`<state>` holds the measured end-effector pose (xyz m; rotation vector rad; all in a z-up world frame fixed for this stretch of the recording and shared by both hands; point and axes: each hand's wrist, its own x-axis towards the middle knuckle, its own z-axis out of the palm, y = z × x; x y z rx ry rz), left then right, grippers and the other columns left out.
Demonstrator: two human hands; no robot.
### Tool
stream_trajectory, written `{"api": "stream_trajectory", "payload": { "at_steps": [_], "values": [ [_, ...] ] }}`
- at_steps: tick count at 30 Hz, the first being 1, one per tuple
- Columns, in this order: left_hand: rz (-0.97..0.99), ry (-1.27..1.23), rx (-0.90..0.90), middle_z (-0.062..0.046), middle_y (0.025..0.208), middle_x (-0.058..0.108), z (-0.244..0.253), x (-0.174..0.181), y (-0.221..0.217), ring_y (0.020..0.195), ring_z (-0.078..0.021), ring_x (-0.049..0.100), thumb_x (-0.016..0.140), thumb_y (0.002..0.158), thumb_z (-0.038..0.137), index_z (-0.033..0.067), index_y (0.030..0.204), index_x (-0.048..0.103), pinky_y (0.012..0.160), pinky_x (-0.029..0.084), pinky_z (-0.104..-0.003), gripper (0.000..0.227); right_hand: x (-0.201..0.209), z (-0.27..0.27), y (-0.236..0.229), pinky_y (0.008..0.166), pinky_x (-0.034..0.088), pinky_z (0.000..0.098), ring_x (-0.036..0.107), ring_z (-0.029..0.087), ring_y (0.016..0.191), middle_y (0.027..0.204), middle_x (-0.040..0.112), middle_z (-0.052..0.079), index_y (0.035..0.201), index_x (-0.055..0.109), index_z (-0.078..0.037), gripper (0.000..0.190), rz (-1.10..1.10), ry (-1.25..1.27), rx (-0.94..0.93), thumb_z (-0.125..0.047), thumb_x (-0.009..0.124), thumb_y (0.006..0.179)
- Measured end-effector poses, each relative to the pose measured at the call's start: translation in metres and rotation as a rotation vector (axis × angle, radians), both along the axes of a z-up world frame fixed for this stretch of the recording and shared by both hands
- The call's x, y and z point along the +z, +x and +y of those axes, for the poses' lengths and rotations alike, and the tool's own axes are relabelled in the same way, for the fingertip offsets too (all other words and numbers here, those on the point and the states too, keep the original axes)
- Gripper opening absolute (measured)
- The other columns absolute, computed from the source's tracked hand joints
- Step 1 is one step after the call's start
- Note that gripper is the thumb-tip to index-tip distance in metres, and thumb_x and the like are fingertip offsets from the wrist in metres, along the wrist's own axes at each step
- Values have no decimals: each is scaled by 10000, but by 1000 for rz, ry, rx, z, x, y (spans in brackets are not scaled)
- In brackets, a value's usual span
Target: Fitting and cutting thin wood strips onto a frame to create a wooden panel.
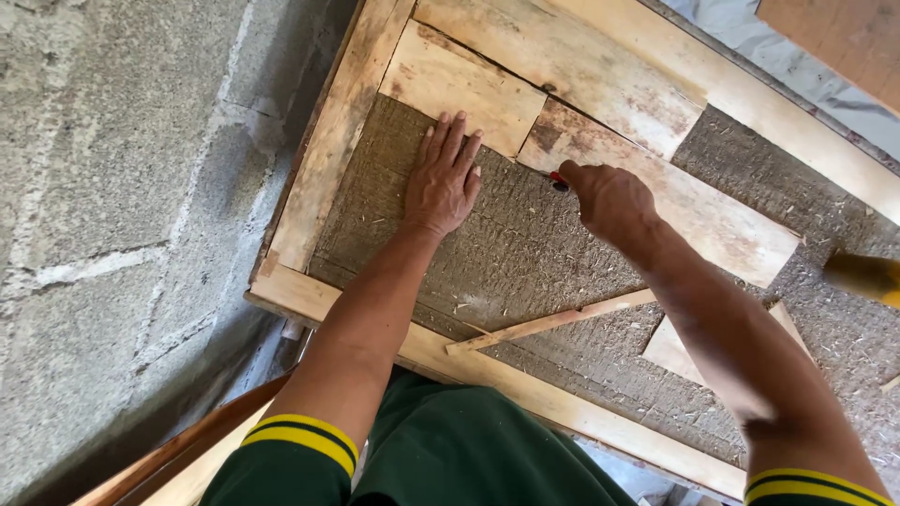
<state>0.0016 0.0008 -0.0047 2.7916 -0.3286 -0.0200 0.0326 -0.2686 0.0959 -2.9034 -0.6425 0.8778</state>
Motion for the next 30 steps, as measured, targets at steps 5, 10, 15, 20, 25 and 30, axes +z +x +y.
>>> {"api": "stream_trajectory", "payload": {
  "at_steps": [5,10,15,20,25,30],
  "values": [
    [22,28,6,-118,1726,126,0,13,-3,1597,-319,107,403,1082,371,156,1629,333,1314,105,-452,593,9,8,4,288,364,295,417,141,363,807,722,131,1212,662,-129,268,-132,78,22,-35,441,1092],
    [19,31,5,-117,1729,115,-1,5,0,1602,-318,103,371,1101,383,163,1650,291,1319,92,-445,596,-11,16,12,287,349,274,411,131,382,721,691,120,1221,687,-140,382,-267,88,81,60,421,1034],
    [33,64,-11,-120,1730,106,0,3,0,1599,-318,85,348,1107,386,173,1657,272,1312,86,-440,595,-17,18,13,277,352,268,388,132,371,662,645,115,1242,669,-135,392,-197,1,56,64,396,1041],
    [50,62,-4,-115,1729,95,-1,8,0,1599,-315,82,357,1102,386,184,1652,275,1316,89,-443,593,-24,17,12,275,386,254,407,128,371,739,665,116,1279,650,-161,418,-167,-19,22,71,423,1016],
    [17,41,-3,-106,1733,95,-1,4,-2,1606,-310,87,372,1113,379,186,1659,279,1327,96,-445,586,2,11,7,316,424,259,448,132,412,781,706,134,1345,621,-179,366,-117,-104,31,-2,440,1081],
    [35,12,4,-116,1727,117,-1,15,-2,1600,-323,96,411,1092,356,173,1641,316,1316,110,-460,586,49,-6,-11,457,516,280,579,141,528,984,755,69,1343,633,-289,346,154,-192,-15,-135,532,1050]
  ]
}}
